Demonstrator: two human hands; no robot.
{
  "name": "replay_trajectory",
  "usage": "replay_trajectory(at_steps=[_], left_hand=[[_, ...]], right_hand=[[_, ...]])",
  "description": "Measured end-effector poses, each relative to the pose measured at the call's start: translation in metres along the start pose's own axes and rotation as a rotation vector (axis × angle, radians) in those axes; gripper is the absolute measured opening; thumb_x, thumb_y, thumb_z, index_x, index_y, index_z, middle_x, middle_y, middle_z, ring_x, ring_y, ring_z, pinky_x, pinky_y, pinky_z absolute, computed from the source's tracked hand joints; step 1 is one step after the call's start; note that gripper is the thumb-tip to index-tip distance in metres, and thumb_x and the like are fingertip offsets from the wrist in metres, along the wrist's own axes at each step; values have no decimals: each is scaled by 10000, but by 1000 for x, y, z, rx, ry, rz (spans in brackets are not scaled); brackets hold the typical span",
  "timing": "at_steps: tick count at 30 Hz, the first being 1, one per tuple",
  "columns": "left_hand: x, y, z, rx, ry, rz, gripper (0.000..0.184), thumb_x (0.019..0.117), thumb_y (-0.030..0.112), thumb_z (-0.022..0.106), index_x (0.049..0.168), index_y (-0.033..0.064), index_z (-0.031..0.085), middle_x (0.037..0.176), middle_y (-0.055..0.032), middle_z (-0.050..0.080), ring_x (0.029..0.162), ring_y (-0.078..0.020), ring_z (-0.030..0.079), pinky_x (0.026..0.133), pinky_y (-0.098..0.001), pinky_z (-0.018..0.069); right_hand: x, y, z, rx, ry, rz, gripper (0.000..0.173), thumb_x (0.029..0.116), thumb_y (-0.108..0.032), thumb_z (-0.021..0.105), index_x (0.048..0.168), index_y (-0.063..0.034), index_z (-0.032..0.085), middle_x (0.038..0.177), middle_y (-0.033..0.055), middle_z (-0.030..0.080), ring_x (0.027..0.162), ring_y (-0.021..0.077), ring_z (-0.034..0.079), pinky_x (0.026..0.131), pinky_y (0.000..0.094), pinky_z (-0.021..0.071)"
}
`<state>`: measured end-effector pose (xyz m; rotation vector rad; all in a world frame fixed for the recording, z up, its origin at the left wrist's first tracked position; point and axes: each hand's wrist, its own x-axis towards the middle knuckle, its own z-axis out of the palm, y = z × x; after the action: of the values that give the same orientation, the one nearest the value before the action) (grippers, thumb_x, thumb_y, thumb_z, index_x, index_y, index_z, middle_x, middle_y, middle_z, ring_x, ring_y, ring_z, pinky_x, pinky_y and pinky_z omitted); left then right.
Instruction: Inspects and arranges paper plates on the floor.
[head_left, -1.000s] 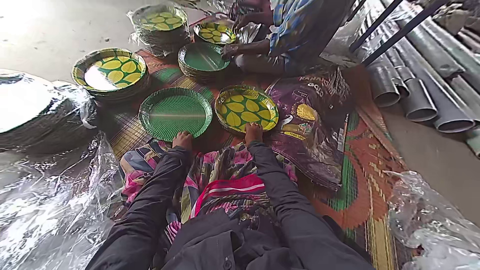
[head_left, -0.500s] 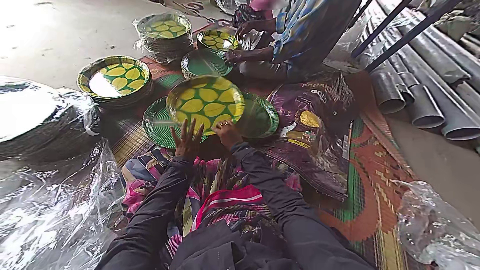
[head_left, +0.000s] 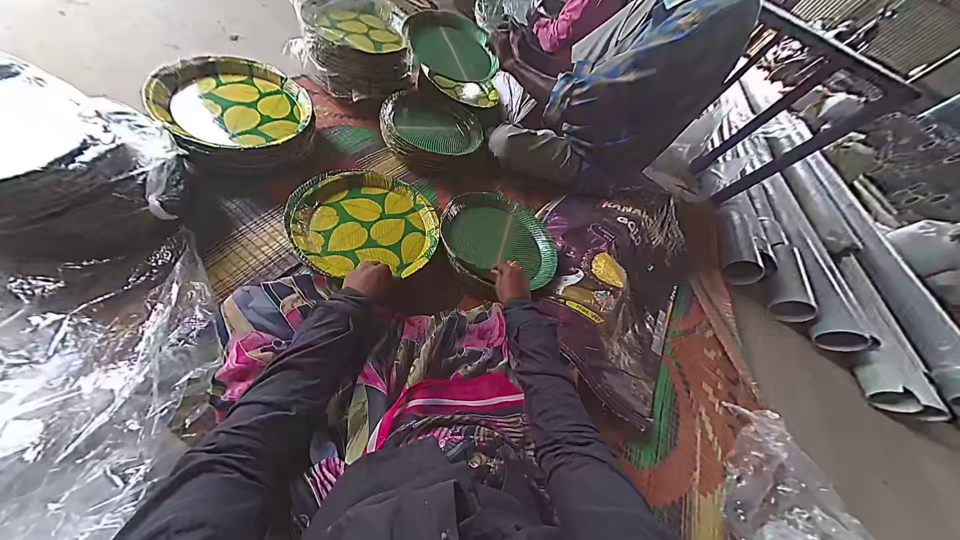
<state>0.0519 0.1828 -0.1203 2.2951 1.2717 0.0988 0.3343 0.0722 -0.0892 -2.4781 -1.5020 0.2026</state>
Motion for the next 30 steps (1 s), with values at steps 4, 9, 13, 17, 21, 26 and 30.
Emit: replay_trajectory(at_steps=[4, 9, 13, 17, 21, 26, 30], left_hand=[[1, -7, 10, -138, 290, 150, 506, 1012, 266, 671, 1424, -9, 565, 1443, -302, 555, 1380, -499, 497, 1122, -649, 408], [-9, 3, 11, 48, 999, 504, 630, 929, 341, 748, 1453, 53, 550, 1522, -300, 484, 1444, -535, 402, 1159, -729, 258], [-23, 11, 13, 141, 733, 594, 369, 957, 12, 653, 1323, 57, 675, 1473, -189, 594, 1482, -430, 418, 1175, -753, 189], [-16, -4, 6, 159, 272, 211, 210, 994, -26, 575, 1145, -93, 704, 1169, -284, 714, 1283, -475, 596, 1217, -681, 208], [-7, 0, 3, 178, 333, -80, 278, 1026, -25, 477, 1199, -200, 605, 1186, -387, 652, 1243, -539, 584, 1232, -678, 168], [-7, -6, 0, 0, 216, -257, 290, 986, -49, 539, 1252, -126, 622, 1388, -362, 549, 1360, -534, 482, 1128, -715, 324], [1, -10, 8, -79, 108, -110, 432, 983, 80, 653, 1379, -68, 568, 1453, -321, 528, 1382, -515, 478, 1108, -707, 360]], right_hand=[[12, -19, -22, 74, 465, -24, 291, 1067, -109, 492, 1238, 41, 674, 1278, 301, 648, 1243, 483, 596, 1061, 583, 462], [-9, -87, -6, 195, 615, -523, 249, 966, -14, 593, 1169, 67, 711, 1155, 301, 697, 1125, 462, 661, 997, 564, 510], [-42, -128, 48, 92, 169, -755, 186, 893, 66, 626, 1029, 114, 743, 1094, 303, 726, 1097, 461, 691, 988, 545, 533], [-35, -107, 78, 63, 205, -733, 254, 981, -61, 616, 1190, -3, 750, 1195, 221, 733, 1181, 419, 673, 1061, 563, 494], [-19, -59, 54, -34, 387, -449, 508, 1015, -271, 619, 1384, 77, 585, 1391, 259, 621, 1319, 432, 577, 1156, 566, 391], [-14, 9, 43, -283, -135, -60, 487, 1055, -171, 546, 1516, -28, 481, 1424, 279, 582, 1347, 439, 545, 1158, 575, 393], [-22, 1, 38, -442, -112, -38, 454, 931, 27, 637, 1381, -14, 596, 1334, 267, 634, 1280, 412, 601, 1083, 539, 476]])
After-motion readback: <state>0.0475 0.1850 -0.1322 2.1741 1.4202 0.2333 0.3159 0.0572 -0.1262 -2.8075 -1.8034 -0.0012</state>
